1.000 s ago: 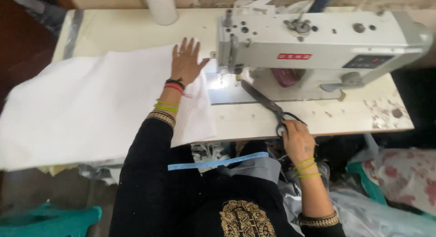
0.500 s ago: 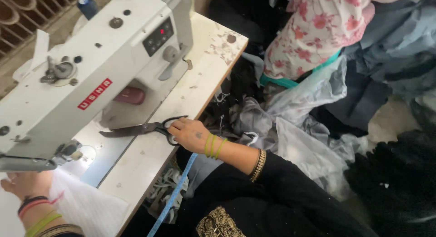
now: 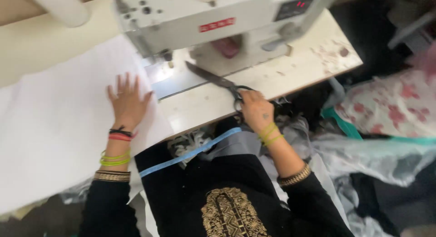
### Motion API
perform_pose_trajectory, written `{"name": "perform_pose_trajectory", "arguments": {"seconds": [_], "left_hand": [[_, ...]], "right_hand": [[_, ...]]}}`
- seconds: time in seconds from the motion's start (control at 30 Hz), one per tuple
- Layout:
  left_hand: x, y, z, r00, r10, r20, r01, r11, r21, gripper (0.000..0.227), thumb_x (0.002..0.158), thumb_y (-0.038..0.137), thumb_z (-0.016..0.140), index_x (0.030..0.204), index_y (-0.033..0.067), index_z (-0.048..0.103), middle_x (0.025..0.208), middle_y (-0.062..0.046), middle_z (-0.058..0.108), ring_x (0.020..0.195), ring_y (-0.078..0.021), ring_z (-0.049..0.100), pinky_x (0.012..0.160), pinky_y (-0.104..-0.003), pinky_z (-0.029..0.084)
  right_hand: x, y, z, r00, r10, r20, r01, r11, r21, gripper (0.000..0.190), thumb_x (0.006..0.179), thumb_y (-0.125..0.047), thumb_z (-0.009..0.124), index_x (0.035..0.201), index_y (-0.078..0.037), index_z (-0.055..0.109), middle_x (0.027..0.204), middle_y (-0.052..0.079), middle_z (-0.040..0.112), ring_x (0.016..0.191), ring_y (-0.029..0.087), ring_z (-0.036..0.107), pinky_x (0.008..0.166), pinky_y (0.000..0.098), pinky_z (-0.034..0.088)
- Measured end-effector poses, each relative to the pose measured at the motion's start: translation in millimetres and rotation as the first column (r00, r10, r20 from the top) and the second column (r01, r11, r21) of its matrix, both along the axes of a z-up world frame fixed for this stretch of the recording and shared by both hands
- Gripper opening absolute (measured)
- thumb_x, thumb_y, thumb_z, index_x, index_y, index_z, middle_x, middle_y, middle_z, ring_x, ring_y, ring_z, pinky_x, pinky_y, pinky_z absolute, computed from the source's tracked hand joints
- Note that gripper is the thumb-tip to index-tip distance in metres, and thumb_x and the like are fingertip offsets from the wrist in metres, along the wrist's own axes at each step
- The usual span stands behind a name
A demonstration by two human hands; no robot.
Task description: Measuring and cutting fabric to assemble a foam seat cushion in a manufacturing environment.
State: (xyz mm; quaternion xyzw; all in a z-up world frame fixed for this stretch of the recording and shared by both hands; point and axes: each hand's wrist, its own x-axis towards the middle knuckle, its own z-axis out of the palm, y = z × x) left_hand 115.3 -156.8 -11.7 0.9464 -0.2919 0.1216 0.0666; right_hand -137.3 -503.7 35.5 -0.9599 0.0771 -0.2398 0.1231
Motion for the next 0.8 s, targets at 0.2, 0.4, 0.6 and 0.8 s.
{"name": "perform_pose_trajectory", "arguments": {"seconds": [0.2, 0.4, 0.6, 0.8], "left_hand": [[-104, -16, 34, 0.994, 0.040, -0.100, -0.041, 0.999, -0.009, 0.075, 0.095, 0.056, 0.056, 0.155, 0.0133, 0.043, 0.164, -0.016, 0.032, 0.152, -0.0387, 0.018, 0.116, -0.070, 0.009], [-89, -2, 20, 0.997, -0.023, -0.075, 0.003, 0.968, -0.250, 0.063, 0.102, 0.045, 0.058, 0.154, 0.0113, 0.045, 0.161, -0.016, 0.040, 0.153, -0.0372, 0.026, 0.120, -0.064, 0.016], [-120, 44, 44, 0.970, -0.225, -0.096, 0.152, 0.860, -0.487, 0.030, 0.091, 0.028, 0.074, 0.117, 0.0126, 0.068, 0.132, -0.005, 0.066, 0.142, -0.0304, 0.048, 0.121, -0.055, 0.029], [-129, 48, 36, 0.942, -0.305, -0.138, 0.210, 0.860, -0.465, 0.013, 0.081, 0.018, 0.078, 0.091, 0.0137, 0.070, 0.112, -0.002, 0.070, 0.132, -0.0280, 0.055, 0.116, -0.053, 0.033]], "right_hand": [[5, -1, 3, 0.998, 0.033, -0.062, -0.040, 0.993, -0.107, 0.038, 0.080, -0.020, 0.078, 0.116, -0.009, 0.069, 0.104, 0.011, 0.070, 0.096, 0.034, 0.068, 0.077, 0.0451, 0.055], [-10, -29, -52, 0.936, 0.225, -0.270, -0.198, 0.973, 0.121, 0.021, 0.093, -0.026, 0.075, 0.104, -0.009, 0.069, 0.083, 0.012, 0.070, 0.077, 0.034, 0.070, 0.069, 0.0406, 0.055], [-87, 24, -58, 0.839, 0.544, 0.014, 0.162, -0.274, 0.948, 0.030, 0.094, -0.023, 0.068, 0.105, 0.004, 0.059, 0.069, 0.005, 0.057, 0.046, 0.009, 0.052, 0.039, 0.0198, 0.040], [-132, 42, -101, 0.732, 0.665, 0.149, 0.276, -0.489, 0.827, 0.043, 0.098, -0.035, 0.072, 0.094, 0.002, 0.051, 0.064, 0.002, 0.049, 0.040, 0.007, 0.042, 0.032, 0.0221, 0.034]]}}
